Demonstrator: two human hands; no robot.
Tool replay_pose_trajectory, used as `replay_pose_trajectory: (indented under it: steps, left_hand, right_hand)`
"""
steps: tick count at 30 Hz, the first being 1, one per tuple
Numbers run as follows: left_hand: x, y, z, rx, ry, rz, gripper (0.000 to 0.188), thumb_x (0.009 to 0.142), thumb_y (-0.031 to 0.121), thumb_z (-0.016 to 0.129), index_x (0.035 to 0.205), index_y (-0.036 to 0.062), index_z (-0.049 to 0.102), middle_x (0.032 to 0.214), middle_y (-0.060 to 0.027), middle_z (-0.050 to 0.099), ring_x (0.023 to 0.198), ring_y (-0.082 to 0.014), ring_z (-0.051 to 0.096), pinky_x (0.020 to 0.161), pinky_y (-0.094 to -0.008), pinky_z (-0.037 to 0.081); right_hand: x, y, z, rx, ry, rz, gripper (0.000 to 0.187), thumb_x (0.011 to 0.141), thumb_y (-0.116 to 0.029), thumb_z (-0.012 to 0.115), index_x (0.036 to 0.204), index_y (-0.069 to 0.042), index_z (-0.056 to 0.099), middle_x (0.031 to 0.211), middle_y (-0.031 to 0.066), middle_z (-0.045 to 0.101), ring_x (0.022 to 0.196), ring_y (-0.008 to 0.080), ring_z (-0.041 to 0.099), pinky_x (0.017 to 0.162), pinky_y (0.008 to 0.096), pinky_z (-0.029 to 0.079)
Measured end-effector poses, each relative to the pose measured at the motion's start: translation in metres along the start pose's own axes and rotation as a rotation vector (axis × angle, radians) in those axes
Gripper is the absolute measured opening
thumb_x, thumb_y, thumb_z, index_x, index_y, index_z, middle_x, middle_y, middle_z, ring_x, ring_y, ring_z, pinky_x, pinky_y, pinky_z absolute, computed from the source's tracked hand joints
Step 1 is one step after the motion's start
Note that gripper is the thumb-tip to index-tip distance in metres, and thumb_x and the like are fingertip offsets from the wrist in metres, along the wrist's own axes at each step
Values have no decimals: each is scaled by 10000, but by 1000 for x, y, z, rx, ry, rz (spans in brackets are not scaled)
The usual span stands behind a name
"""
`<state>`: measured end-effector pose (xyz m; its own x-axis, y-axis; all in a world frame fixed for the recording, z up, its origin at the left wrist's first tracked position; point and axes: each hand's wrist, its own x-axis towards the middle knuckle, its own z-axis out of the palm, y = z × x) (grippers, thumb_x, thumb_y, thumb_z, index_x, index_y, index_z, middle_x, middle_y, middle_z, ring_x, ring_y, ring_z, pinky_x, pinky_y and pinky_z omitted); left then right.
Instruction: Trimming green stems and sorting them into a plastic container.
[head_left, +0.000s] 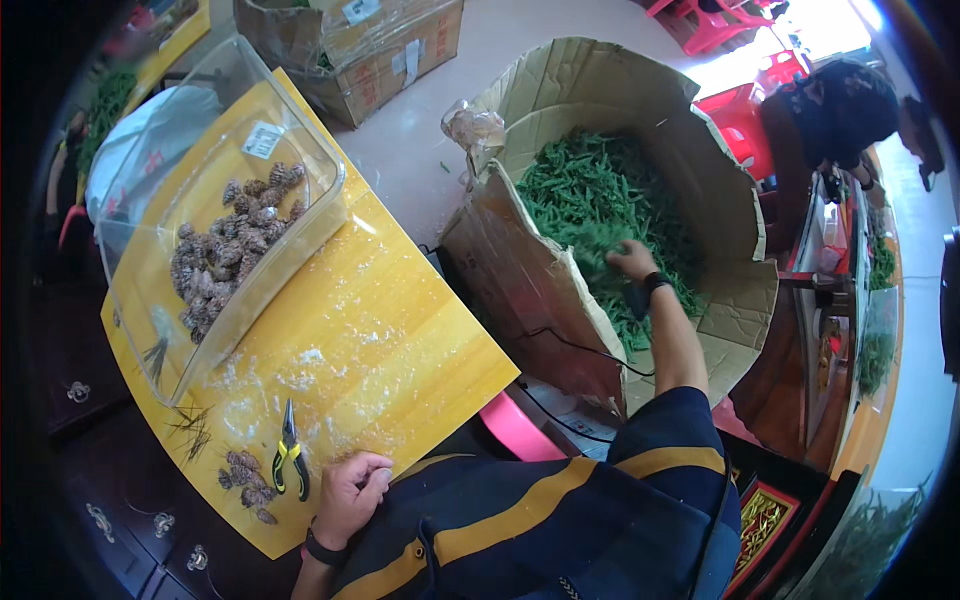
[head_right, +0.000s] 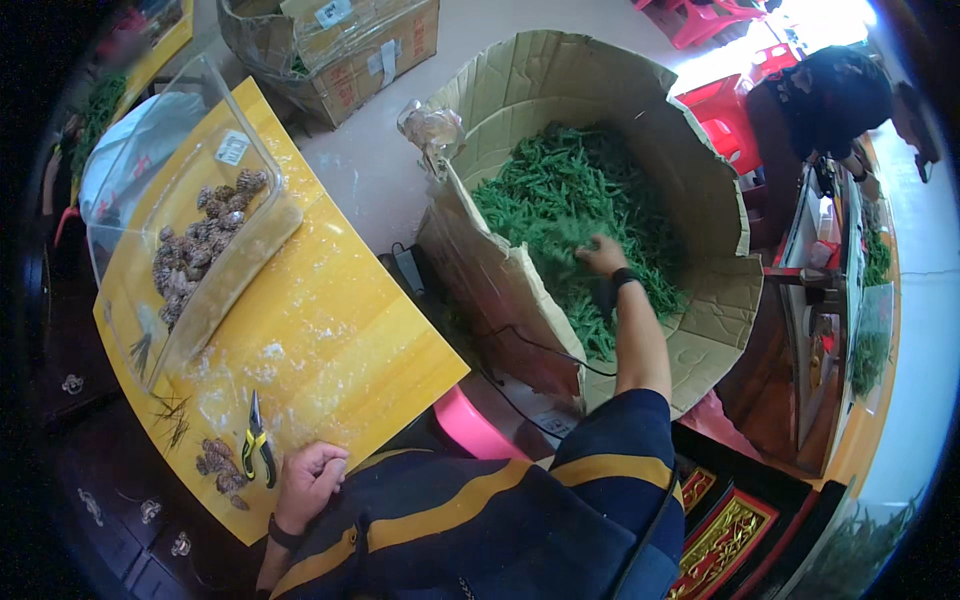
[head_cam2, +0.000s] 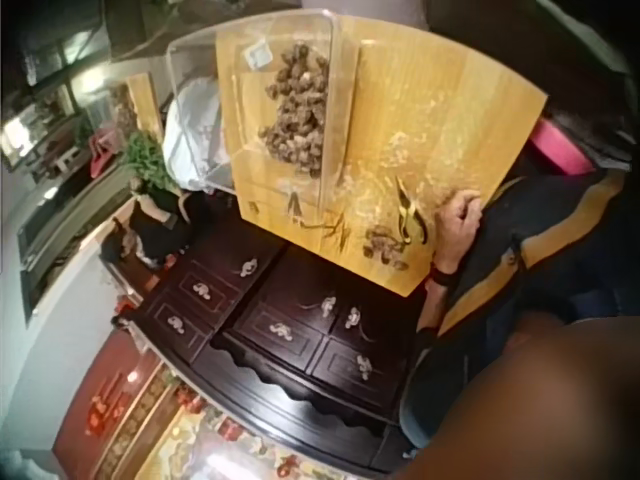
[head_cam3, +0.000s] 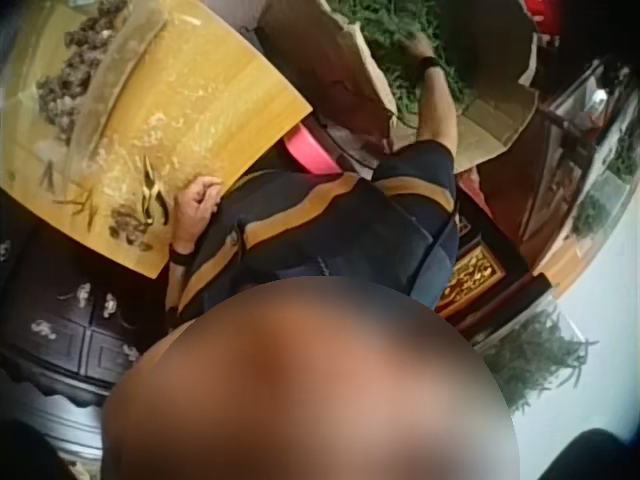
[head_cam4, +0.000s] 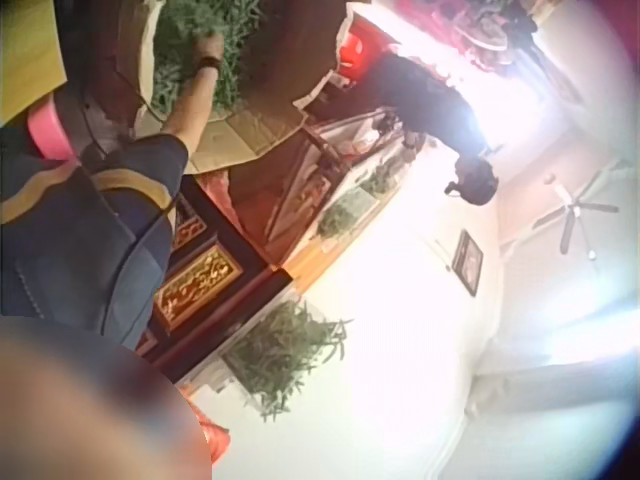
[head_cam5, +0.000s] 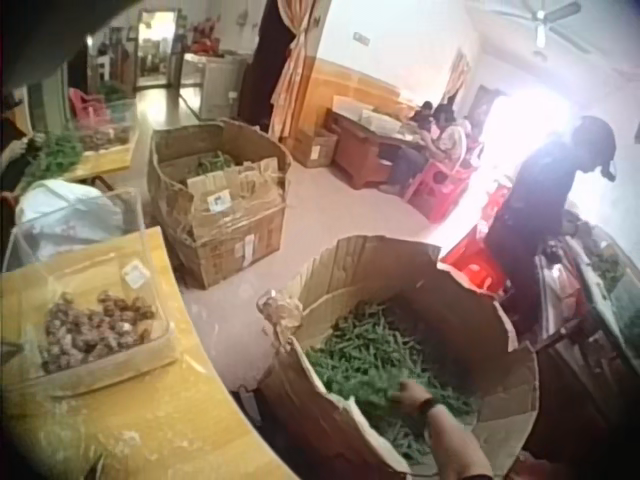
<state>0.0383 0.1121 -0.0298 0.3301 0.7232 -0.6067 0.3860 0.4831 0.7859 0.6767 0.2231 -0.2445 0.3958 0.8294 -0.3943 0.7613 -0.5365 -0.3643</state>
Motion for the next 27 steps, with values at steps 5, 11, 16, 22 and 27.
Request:
replay_pose_trajectory:
  steps: [5,11,16,22,27]
  left_hand:
    - [-5,-15,3,147,-5,197,97,917,45,639,974,-24,678,683,-23,649,572,-57,583,540,-204,459]
    - [-25,-11,6,237,41,297,114,899,32,653,989,-34,676,733,-44,669,621,-77,606,583,-222,480]
    - [-42,-2,2,289,61,280,130,886,47,667,999,-18,678,751,-74,671,640,-100,624,607,-243,495]
    - [-49,0,2,348,65,394,155,876,95,680,1006,11,681,761,-112,673,632,-178,652,609,-289,506]
    - [-61,-13,3,354,114,410,161,877,106,684,1009,15,675,762,-110,671,643,-191,657,609,-300,507]
  right_hand:
    - [-7,10,-111,492,278,25,426,863,-290,774,1160,-6,660,1017,81,701,868,175,655,794,338,534]
    - [-70,-111,-199,828,266,-219,349,917,-187,728,1219,-55,615,1022,45,692,860,136,664,745,288,553]
    - [-161,-234,-213,880,32,-484,295,921,-87,688,1198,-40,600,1021,31,679,854,123,662,742,253,551]
    - [-227,-343,-156,852,-225,-764,288,904,-64,689,1176,-37,599,1014,19,660,906,101,626,774,238,517]
    - [-250,-417,-58,684,-717,-600,484,874,-128,735,1311,-33,548,1119,22,635,998,132,604,899,285,486]
